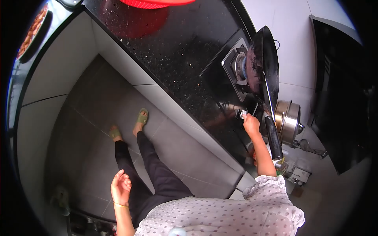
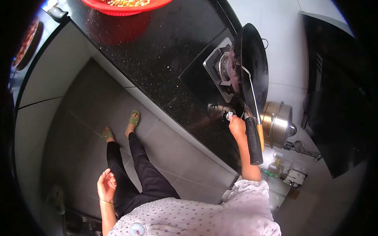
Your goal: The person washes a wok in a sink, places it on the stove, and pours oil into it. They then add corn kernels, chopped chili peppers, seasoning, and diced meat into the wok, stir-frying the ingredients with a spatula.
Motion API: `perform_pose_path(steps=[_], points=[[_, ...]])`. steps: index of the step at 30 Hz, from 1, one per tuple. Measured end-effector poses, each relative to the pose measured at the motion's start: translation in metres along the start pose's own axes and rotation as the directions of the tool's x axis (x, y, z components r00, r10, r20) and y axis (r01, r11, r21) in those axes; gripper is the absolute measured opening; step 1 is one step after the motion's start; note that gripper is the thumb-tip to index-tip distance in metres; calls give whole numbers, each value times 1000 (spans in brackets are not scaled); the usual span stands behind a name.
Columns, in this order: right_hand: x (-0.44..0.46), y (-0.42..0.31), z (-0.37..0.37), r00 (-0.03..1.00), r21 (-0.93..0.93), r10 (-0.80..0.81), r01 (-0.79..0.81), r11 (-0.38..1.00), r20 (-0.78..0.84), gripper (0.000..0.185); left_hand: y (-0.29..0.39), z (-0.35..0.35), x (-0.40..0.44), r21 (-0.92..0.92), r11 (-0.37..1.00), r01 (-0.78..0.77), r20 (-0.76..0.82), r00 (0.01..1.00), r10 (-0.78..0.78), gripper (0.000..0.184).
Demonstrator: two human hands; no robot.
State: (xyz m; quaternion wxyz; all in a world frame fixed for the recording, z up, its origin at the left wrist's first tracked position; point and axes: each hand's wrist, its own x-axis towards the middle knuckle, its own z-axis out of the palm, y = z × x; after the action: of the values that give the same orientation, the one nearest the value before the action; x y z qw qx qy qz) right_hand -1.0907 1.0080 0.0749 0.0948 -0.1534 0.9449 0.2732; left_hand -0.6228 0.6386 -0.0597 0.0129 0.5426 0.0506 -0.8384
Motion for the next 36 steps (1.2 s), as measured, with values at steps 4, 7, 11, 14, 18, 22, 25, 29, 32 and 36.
perform_pose_path(steps=[4, 7, 11, 14, 18, 22, 25, 29, 32, 36], points=[[-3, 12, -2, 1000, 78, -23, 24, 997, -18, 38, 2, -18, 7, -12, 1000, -16, -14, 1000, 16, 20], [-17, 46, 3, 966, 721, 209, -253, 645, 153, 34, 9, -21, 0, -6, 999, -53, -16, 998, 53, 19], [-56, 105, 25, 931, 797, 124, -218, -562, 343, 55, 22, -15, -23, 12, 996, -93, 42, 995, 92, 21], [-84, 59, -66, 939, 685, 91, -172, -708, 331, 83, 31, 16, -45, 38, 994, -104, 40, 994, 102, 17], [-87, 69, -98, 947, 599, -224, -320, -734, 231, 79, 40, 54, -65, 94, 985, -142, 162, 979, 126, 17], [-81, 73, -129, 951, 672, -279, -294, -680, 133, 43, 42, 106, -89, 211, 960, -186, 307, 944, 116, 16], [-96, 83, -178, 983, 931, -94, -179, -317, 157, 25, 47, 132, -99, 286, 927, -244, 385, 915, 121, 16], [-102, 124, -207, 1000, 889, -11, -1, 457, 6, 30, 56, 144, -101, 329, 880, -343, 442, 879, 178, 16], [-103, 135, -238, 994, 566, -86, 107, 818, -65, 31, 52, 150, -106, 332, 862, -382, 453, 867, 210, 15], [-71, 119, -206, 983, 446, -120, 169, 879, -136, 24, 40, 145, -105, 319, 864, -389, 395, 883, 252, 14]])
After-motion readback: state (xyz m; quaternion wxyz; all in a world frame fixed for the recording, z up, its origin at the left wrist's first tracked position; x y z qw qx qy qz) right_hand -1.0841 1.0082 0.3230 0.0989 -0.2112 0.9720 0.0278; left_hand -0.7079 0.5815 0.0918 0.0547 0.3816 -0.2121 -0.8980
